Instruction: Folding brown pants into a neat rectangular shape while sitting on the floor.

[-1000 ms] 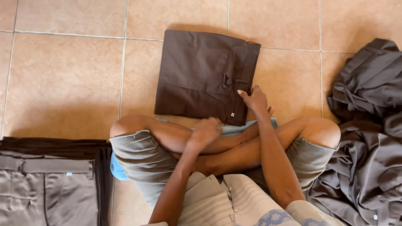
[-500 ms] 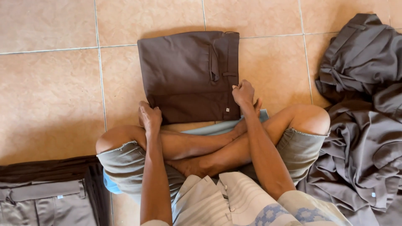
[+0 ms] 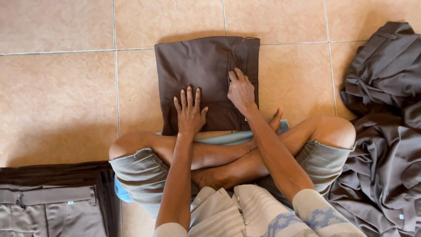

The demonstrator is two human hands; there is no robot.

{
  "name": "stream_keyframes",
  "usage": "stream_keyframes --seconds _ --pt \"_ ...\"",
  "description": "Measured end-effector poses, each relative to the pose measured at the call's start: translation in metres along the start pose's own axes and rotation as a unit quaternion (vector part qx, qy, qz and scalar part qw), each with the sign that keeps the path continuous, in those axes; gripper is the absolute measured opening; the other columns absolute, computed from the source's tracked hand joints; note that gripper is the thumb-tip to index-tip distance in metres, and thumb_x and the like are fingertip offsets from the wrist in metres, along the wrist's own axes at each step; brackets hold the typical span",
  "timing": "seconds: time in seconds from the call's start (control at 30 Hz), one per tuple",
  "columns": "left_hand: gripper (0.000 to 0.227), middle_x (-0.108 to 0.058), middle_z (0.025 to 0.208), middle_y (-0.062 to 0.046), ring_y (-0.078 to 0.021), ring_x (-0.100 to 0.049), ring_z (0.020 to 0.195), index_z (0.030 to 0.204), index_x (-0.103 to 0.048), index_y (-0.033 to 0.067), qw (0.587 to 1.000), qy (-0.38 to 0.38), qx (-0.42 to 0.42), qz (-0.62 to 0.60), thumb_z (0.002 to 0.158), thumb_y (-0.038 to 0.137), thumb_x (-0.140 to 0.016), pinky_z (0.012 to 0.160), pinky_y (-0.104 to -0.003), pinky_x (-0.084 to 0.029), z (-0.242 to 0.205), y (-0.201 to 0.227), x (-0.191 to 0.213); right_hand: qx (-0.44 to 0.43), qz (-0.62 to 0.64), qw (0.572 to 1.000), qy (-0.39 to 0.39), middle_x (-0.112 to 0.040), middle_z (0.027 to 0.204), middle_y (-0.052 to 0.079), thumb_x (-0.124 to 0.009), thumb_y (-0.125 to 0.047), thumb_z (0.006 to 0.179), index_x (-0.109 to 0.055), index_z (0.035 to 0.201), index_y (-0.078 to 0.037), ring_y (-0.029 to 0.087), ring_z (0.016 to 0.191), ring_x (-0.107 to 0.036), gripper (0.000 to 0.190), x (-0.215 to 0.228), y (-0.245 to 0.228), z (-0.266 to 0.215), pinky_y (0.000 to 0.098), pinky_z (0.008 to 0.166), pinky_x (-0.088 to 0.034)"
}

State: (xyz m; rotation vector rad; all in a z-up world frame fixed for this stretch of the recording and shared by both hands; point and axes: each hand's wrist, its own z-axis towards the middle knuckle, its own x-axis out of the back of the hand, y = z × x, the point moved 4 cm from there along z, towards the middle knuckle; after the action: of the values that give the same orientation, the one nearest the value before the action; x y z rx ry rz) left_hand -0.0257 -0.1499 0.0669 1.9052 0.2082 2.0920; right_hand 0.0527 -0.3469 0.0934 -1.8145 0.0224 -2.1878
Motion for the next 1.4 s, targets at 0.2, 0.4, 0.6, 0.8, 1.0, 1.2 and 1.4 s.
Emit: stream_keyframes --seconds 0.2,0.4,0.6,0.8,1.0,1.2,1.4 --pt "0.079 -0.020 0.169 -0.021 -0.0431 -0.015 0.156 0.165 -0.023 0.0159 0.999 -0.041 0.002 0.033 0.100 0.049 -0.052 0.123 -0.067 -0.010 0.001 -0.002 -0.013 -0.146 0.141 0.969 0.141 -0.072 0.075 0.011 -0.058 -0.008 0.093 -0.066 0.097 -0.013 0.034 0.073 -0.075 0.010 -0.034 0.051 0.005 0.0404 0.063 -0.058" --pt "0.079 -0.009 0.171 -0.020 -0.0432 -0.005 0.157 0.167 -0.014 0.0174 0.996 -0.090 0.010 0.015 0.102 0.051 -0.044 0.123 -0.068 0.000 0.002 -0.005 -0.021 -0.388 0.354 0.846 0.095 -0.066 0.079 0.011 -0.050 -0.018 0.091 -0.063 0.101 -0.008 0.028 0.073 -0.071 0.019 -0.040 0.066 -0.003 0.0407 0.057 -0.060" --pt "0.078 -0.005 0.171 -0.020 -0.0428 -0.001 0.157 0.167 -0.010 0.0180 0.993 -0.114 0.016 0.019 0.104 0.052 -0.041 0.123 -0.067 0.002 0.003 -0.004 -0.020 -0.272 0.427 0.857 0.093 -0.075 0.105 0.015 -0.054 -0.044 0.101 -0.078 0.107 -0.016 0.030 0.093 -0.075 0.037 0.009 0.013 -0.003 0.0414 0.076 -0.062" --pt "0.079 -0.006 0.171 -0.020 -0.0425 -0.001 0.157 0.167 -0.012 0.0177 0.995 -0.102 0.016 0.012 0.102 0.052 -0.042 0.123 -0.067 0.004 0.001 -0.006 -0.027 0.021 0.116 0.985 0.125 -0.044 0.156 0.027 -0.068 -0.020 0.095 -0.029 0.163 -0.006 0.051 0.133 -0.050 0.080 -0.013 -0.015 -0.010 0.0571 0.101 -0.046" --pt "0.082 -0.013 0.170 -0.020 -0.0410 -0.010 0.157 0.166 -0.017 0.0166 0.999 -0.035 0.016 0.033 0.100 0.052 -0.050 0.123 -0.066 -0.002 -0.003 -0.009 -0.018 0.021 0.003 0.998 -0.063 -0.032 0.165 0.022 -0.039 -0.036 0.112 -0.032 0.163 -0.008 0.046 0.149 -0.033 0.059 -0.018 -0.024 -0.010 0.0635 0.118 -0.023" --pt "0.101 -0.004 0.168 -0.027 -0.0506 -0.004 0.154 0.166 -0.010 0.0306 0.943 -0.091 0.315 -0.051 0.088 0.085 -0.043 0.109 -0.084 -0.014 -0.020 -0.050 0.006 0.014 0.000 0.998 -0.061 -0.031 0.166 0.020 -0.035 -0.041 0.113 -0.029 0.164 -0.012 0.044 0.150 -0.032 0.059 -0.030 -0.018 -0.010 0.0641 0.118 -0.019" --pt "0.117 -0.002 0.169 -0.027 -0.0499 -0.001 0.154 0.168 -0.004 0.0246 0.948 -0.078 0.308 -0.014 0.081 0.091 -0.045 0.115 -0.075 -0.007 -0.022 -0.051 -0.023 -0.005 0.006 0.997 -0.078 -0.024 0.170 0.016 -0.031 -0.048 0.113 -0.023 0.166 -0.018 0.042 0.153 -0.027 0.061 -0.043 -0.002 -0.012 0.0627 0.119 -0.014"
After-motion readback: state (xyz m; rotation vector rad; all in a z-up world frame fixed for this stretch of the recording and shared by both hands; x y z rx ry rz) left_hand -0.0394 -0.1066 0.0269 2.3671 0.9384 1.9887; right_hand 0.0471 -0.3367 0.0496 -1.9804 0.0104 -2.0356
